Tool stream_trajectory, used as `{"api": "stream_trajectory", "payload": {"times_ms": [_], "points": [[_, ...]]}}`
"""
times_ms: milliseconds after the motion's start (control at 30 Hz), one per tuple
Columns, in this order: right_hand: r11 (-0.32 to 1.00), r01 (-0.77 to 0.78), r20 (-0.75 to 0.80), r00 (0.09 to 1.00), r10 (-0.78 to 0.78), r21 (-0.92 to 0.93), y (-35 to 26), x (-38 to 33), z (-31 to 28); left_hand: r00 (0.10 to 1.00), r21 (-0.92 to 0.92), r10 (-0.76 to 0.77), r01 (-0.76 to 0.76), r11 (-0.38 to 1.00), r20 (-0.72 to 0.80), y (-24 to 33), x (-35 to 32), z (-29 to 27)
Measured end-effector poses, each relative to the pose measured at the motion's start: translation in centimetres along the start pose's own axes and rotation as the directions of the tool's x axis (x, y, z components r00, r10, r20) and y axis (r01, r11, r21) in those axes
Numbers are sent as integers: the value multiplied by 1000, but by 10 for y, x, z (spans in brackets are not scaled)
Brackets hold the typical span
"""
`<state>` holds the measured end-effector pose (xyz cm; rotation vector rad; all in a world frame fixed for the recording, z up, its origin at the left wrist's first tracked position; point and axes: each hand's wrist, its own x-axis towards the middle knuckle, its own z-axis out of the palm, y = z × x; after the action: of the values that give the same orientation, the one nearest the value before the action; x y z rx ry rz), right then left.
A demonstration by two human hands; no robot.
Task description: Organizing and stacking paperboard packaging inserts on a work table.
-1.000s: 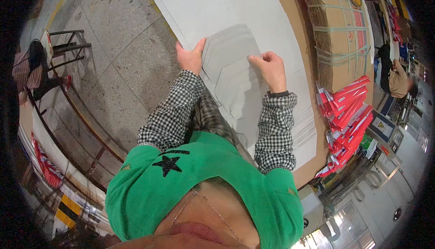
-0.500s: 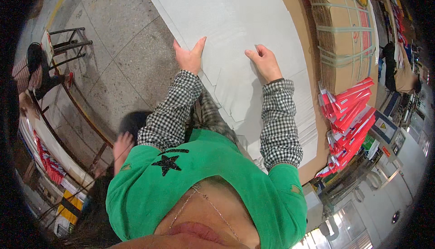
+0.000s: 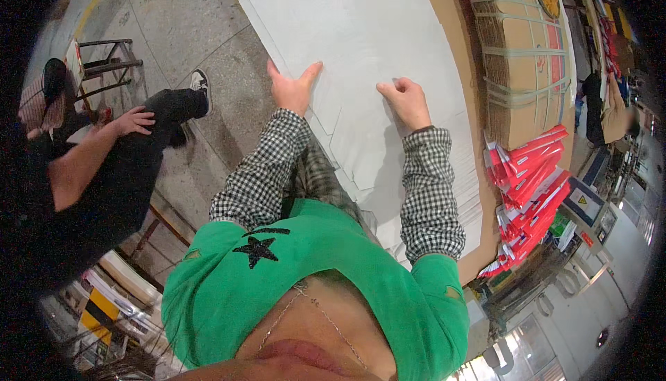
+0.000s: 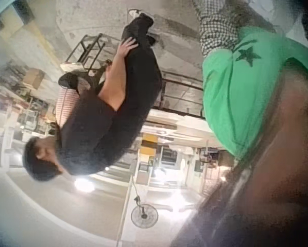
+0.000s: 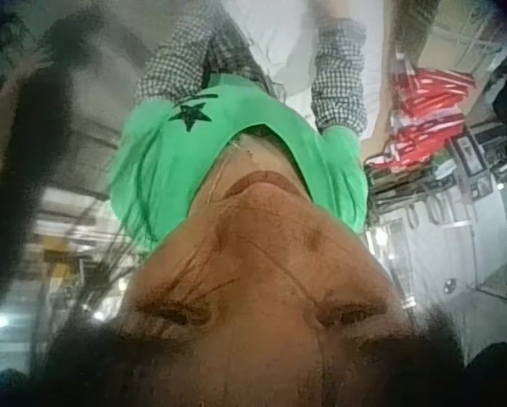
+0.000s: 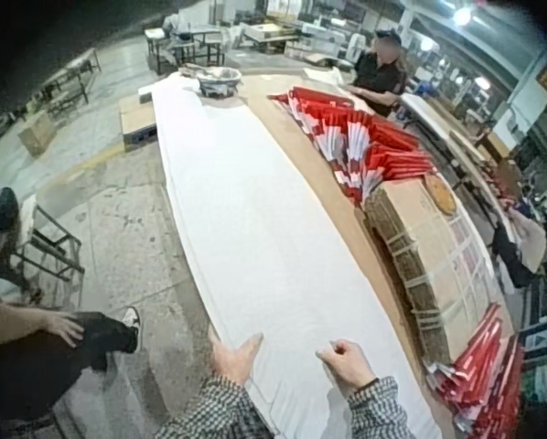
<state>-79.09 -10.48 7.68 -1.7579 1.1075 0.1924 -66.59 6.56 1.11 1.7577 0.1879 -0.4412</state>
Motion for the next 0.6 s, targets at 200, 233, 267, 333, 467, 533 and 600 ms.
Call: {"api": "stream_trajectory", "payload": {"times_ms": [200, 233, 267, 333, 467, 533, 600], "points": [[1000, 14, -17, 1000, -14, -20, -5, -14, -13, 999, 48, -20, 18, 999, 39, -3, 10, 0], [1000, 20, -11, 1000, -20, -16, -11, -16, -12, 1000, 42, 5, -6, 999, 20, -7, 14, -1], [997, 40, 44, 998, -43, 67, -14, -16, -10, 999, 44, 32, -32, 999, -5, -5, 15, -5], [996, 48, 108, 993, -56, 77, -16, -14, -6, 998, -64, 56, -57, 996, -18, 4, 10, -9], [999, 36, 5, 999, -37, 38, 45, 15, 1, 978, 161, 192, -177, 971, -86, -11, 8, 0], [982, 7, 81, 997, -22, 190, 15, -8, -2, 999, 87, 32, -32, 996, 5, 5, -3, -2], [967, 120, 96, 985, -145, 226, 23, -6, -2, 991, 215, 124, -109, 971, -58, 10, -10, -4]]}}
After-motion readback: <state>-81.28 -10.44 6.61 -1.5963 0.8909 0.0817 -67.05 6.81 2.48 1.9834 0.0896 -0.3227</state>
